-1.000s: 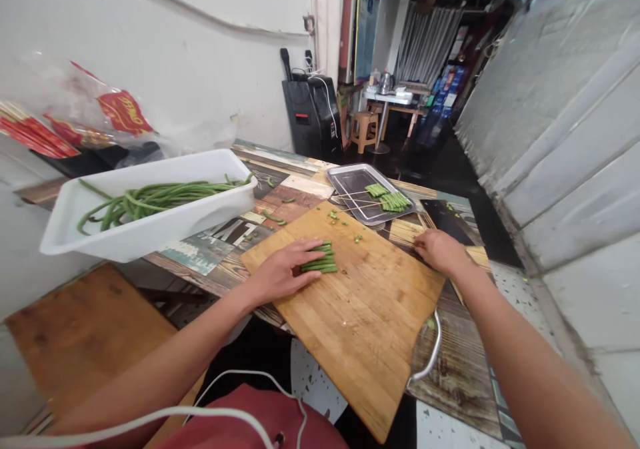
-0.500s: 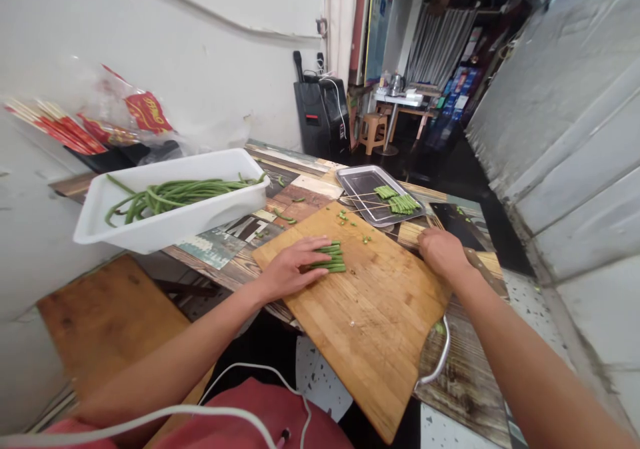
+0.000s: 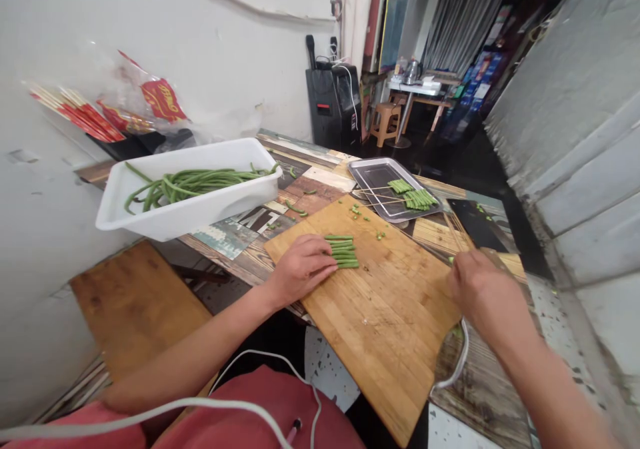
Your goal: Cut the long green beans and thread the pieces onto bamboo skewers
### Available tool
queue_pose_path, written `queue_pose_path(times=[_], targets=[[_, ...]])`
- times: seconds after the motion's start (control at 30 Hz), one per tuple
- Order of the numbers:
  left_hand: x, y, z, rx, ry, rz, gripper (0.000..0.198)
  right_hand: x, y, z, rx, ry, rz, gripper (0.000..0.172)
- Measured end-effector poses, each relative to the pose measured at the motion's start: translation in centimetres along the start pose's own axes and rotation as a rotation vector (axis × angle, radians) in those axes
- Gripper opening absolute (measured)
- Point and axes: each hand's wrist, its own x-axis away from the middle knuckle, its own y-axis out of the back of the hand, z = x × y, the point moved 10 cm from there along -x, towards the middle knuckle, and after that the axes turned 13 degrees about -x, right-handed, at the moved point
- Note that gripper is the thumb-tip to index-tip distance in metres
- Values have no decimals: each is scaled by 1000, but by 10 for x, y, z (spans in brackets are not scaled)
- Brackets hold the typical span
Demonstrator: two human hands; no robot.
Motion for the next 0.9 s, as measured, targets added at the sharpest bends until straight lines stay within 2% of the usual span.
queue_pose_path(times=[0.03, 0.1, 0.13, 0.23, 0.33, 0.4, 0.53, 0.63, 0.77, 0.83, 0.9], targets=[[1, 0, -1, -34, 11, 15, 16, 17, -2, 15, 30, 1, 23, 26], [3, -1, -3, -76, 29, 46, 17, 57, 0, 34, 3, -63, -20, 25], [3, -2, -3, -87, 35, 59, 17, 77, -6, 44, -9, -50, 8, 25], [4, -7, -3, -96, 49, 96, 16, 130, -17, 72, 5, 95, 49, 37], [5, -12, -2, -104, 67, 125, 14, 153, -24, 99, 43, 319, 123, 37], [5, -14, -1, -107, 86, 137, 13, 149, -21, 114, 95, 407, 109, 34], [5, -15, 0, -96, 103, 142, 12, 120, -17, 132, 145, 372, 70, 35], [5, -15, 0, -99, 110, 140, 12, 107, -29, 128, 85, 262, 112, 33], [6, -15, 1, -86, 113, 108, 11, 105, -46, 116, 74, 148, 220, 23], [6, -15, 1, -78, 118, 96, 10, 106, -45, 118, 107, 163, 235, 21], [6, -15, 1, -74, 122, 97, 10, 105, -38, 121, 123, 148, 185, 19]])
